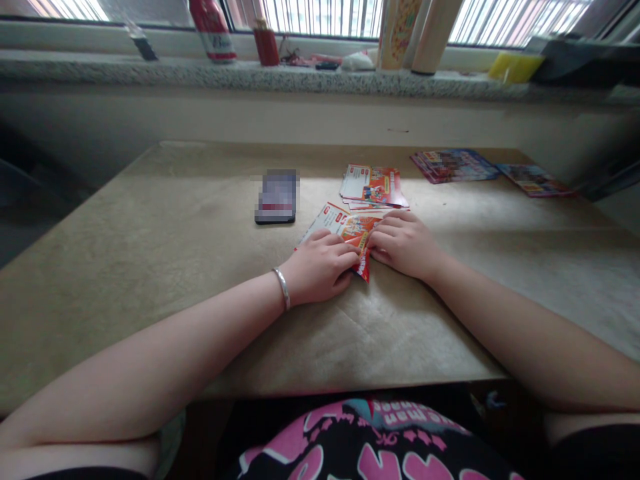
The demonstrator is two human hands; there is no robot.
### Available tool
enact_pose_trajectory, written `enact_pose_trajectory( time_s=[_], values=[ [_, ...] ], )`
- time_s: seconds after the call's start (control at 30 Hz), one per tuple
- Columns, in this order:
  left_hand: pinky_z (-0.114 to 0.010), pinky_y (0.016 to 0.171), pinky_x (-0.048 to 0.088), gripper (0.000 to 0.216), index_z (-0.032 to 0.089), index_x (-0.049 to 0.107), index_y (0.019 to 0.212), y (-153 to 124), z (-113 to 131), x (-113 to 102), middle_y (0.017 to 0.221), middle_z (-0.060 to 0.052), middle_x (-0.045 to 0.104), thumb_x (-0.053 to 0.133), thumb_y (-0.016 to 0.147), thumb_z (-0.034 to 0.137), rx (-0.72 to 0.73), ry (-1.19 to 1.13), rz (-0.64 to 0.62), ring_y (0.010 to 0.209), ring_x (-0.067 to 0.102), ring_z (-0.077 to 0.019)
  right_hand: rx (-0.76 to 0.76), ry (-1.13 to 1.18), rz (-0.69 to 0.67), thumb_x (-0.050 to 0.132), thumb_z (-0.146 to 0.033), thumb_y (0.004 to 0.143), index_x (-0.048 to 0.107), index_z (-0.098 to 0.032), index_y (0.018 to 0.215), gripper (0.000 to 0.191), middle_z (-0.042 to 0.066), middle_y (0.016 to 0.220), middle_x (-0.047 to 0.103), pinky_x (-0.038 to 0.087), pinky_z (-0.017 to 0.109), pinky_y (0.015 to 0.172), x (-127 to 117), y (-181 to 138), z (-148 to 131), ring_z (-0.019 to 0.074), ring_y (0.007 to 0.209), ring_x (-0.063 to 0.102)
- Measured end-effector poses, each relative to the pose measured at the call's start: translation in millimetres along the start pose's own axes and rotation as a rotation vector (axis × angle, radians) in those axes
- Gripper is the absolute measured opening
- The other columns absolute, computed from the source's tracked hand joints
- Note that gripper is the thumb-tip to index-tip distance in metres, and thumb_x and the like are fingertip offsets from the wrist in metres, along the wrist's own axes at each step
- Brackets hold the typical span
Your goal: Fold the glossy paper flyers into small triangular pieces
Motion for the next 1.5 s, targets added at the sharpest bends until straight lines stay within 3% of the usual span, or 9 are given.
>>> enact_pose_trajectory(
  time_s=[0.33, 0.43, 0.63, 0.8, 0.97, 1.17, 1.37, 1.43, 1.5],
  values=[
    [-0.039, 0.092, 0.039, 0.023, 0.02, 0.066, 0.102, 0, 0, 1, 0.115, -0.004, 0.068, 0.051, 0.087, 0.027, 0.014, 0.008, -0.007, 0.101, 0.059, -0.0229, 0.056, 0.066, 0.034, 0.055, -0.028, 0.088, 0.067, -0.024, 0.084, 0.013, 0.002, 0.091, 0.072, 0.04, 0.04, 0.093, 4, -2, 3, 0.0227, 0.095, 0.06],
    [-0.039, 0.093, 0.039, 0.024, 0.02, 0.067, 0.103, 0, 0, 1, 0.115, -0.003, 0.068, 0.049, 0.089, 0.027, 0.016, 0.0, 0.011, 0.1, 0.06, -0.0226, 0.114, 0.154, 0.095, 0.06, -0.026, 0.084, 0.068, -0.025, 0.085, 0.009, 0.003, 0.109, 0.07, 0.041, 0.042, 0.098, 7, -3, 6, 0.0236, 0.107, 0.058],
    [-0.039, 0.093, 0.04, 0.023, 0.02, 0.067, 0.103, -1, -2, 2, 0.116, -0.003, 0.068, 0.051, 0.087, 0.024, 0.029, -0.023, 0.024, 0.099, 0.059, -0.0222, 0.383, 0.33, 0.206, 0.069, -0.029, 0.077, 0.07, -0.023, 0.088, 0.013, 0.009, 0.144, 0.046, 0.037, 0.049, 0.108, 16, -6, 14, 0.0289, 0.133, 0.042],
    [-0.04, 0.093, 0.041, 0.025, 0.02, 0.069, 0.103, 0, -3, 3, 0.109, -0.006, 0.067, 0.049, 0.088, 0.025, 0.026, -0.003, 0.025, 0.096, 0.058, -0.0221, 0.445, 0.439, 0.135, 0.064, -0.03, 0.08, 0.067, -0.022, 0.09, 0.013, 0.008, 0.115, 0.067, 0.042, 0.046, 0.102, 17, -4, 12, 0.0271, 0.118, 0.056],
    [-0.04, 0.095, 0.041, 0.025, 0.02, 0.068, 0.104, 0, -3, 4, 0.105, -0.006, 0.067, 0.049, 0.088, 0.026, 0.036, 0.009, 0.047, 0.093, 0.058, -0.0213, 0.494, 0.545, 0.142, 0.063, -0.031, 0.08, 0.064, -0.021, 0.084, 0.01, 0.003, 0.087, 0.068, 0.051, 0.035, 0.073, 12, -1, 4, 0.0184, 0.076, 0.062],
    [-0.042, 0.106, 0.037, 0.017, 0.018, 0.067, 0.096, 0, -8, 4, 0.1, -0.005, 0.069, 0.053, 0.087, 0.023, 0.058, -0.062, 0.07, 0.097, 0.06, -0.0192, 0.574, 0.75, 0.3, 0.065, -0.029, 0.079, 0.06, -0.023, 0.088, 0.012, 0.0, 0.084, 0.069, 0.054, 0.032, 0.071, 10, 0, -4, 0.0156, 0.073, 0.065],
    [-0.04, 0.103, 0.043, 0.014, 0.018, 0.065, 0.095, -1, -9, 6, 0.109, -0.008, 0.065, 0.056, 0.087, 0.025, 0.062, -0.053, 0.152, 0.113, 0.054, -0.0233, 0.645, 0.882, 0.378, 0.069, -0.029, 0.077, 0.046, -0.027, 0.126, 0.054, -0.005, 0.07, 0.068, 0.051, 0.029, 0.062, 9, -2, -6, 0.0149, 0.062, 0.064],
    [-0.044, 0.107, 0.041, 0.018, 0.018, 0.062, 0.1, -2, -10, 7, 0.119, -0.01, 0.059, 0.06, 0.084, 0.026, 0.03, -0.061, 0.233, 0.121, 0.048, -0.026, 0.65, 0.947, 0.353, 0.07, -0.031, 0.076, 0.051, -0.025, 0.118, 0.046, -0.003, 0.071, 0.069, 0.051, 0.028, 0.061, 10, -2, -7, 0.0148, 0.062, 0.064],
    [-0.049, 0.112, 0.035, 0.034, 0.018, 0.057, 0.112, -4, -11, 8, 0.133, -0.013, 0.05, 0.065, 0.081, 0.029, 0.011, -0.095, 0.296, 0.131, 0.04, -0.0291, 0.655, 0.965, 0.329, 0.072, -0.034, 0.074, 0.059, -0.022, 0.095, 0.027, -0.001, 0.073, 0.069, 0.051, 0.027, 0.06, 11, -1, -7, 0.0146, 0.063, 0.064]
  ],
)
Point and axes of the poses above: each hand's wrist, its own y-axis towards the middle knuckle, its own x-axis out of the palm, z = x × y, the point moved 1 cm from there along y, towards the middle knuckle
